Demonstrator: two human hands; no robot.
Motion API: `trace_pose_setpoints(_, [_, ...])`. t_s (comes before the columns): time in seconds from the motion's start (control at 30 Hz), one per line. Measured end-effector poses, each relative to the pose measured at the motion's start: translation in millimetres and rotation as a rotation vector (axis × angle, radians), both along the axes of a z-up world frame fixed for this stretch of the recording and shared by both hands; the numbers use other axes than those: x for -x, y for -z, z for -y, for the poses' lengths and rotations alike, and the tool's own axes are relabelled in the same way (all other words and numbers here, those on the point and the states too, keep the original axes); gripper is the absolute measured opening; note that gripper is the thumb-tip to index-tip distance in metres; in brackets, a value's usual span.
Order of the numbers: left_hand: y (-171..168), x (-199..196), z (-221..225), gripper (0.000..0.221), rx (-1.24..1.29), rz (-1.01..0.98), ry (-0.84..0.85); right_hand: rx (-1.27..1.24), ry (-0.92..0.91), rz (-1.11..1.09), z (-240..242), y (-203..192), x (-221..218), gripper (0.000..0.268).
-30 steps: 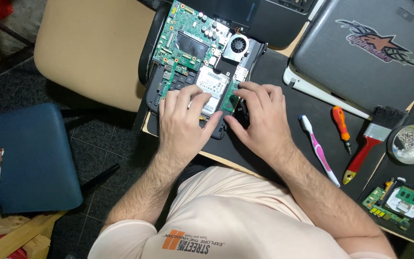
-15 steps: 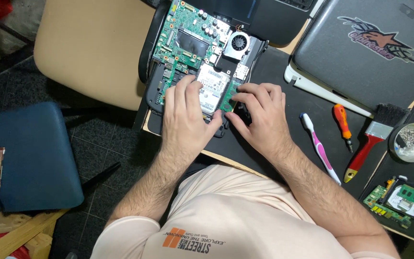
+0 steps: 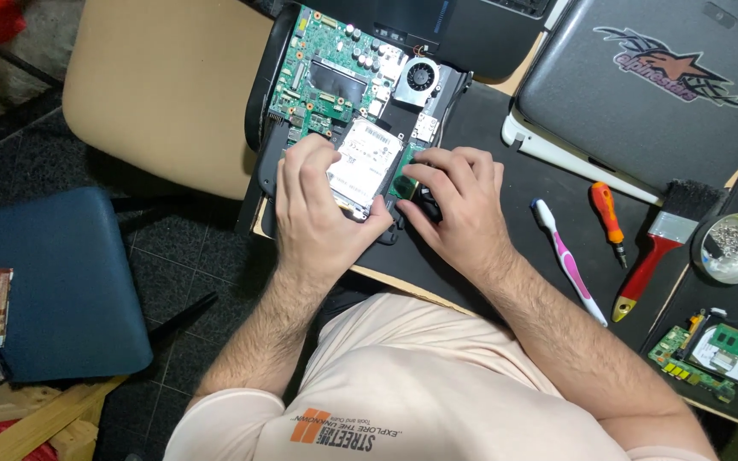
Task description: Disassembling, cleaning, and reassembling various laptop components including the hard drive and motherboard.
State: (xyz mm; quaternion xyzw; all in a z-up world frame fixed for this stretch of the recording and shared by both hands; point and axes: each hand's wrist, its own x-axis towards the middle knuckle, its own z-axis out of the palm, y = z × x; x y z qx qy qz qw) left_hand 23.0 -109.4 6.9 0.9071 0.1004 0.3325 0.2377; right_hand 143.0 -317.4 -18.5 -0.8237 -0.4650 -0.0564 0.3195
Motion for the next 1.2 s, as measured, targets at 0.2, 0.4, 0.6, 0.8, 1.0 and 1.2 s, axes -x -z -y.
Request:
trace_pose_setpoints(0.2, [12.8,1.1,0.9,0.071,-0.024,0.181,-0.061,-0.045,-0.017,0.046,-1.8,3.5,-1.5,0.045])
trace_pose_setpoints(0.4, [15.5,-8.2,4.1,0.07,-0.052,0.353,-0.059,-0.133,-0.033,0.081,-15.1,0.8,2.4,0.049])
trace_pose_setpoints(0.6, [13.1,-11.8,11.4,0.067,-0.047,0.484,-0.021,-0.218,-0.036,0.101,-18.3,1.3,0.5,0.042])
trace_pose_setpoints(0.8, [-1.9,-10.7,33.1,0.078,0.052,0.511,0.109,-0.4,-0.068,0.136,-11.0,-7.5,2.8,0.018])
trace_pose_setpoints(1.0, [-19.2,-13.0,52.0,0.063,0.464,0.383,0.286,-0.477,-0.081,-0.025,27.1,-29.4,2.7,0.016])
trace_pose_setpoints(1.2, [-11.7,-14.7,86.2,0.027,0.702,0.203,0.665,-0.55,0.012,-0.317,87.5,-30.8,25.5,0.018])
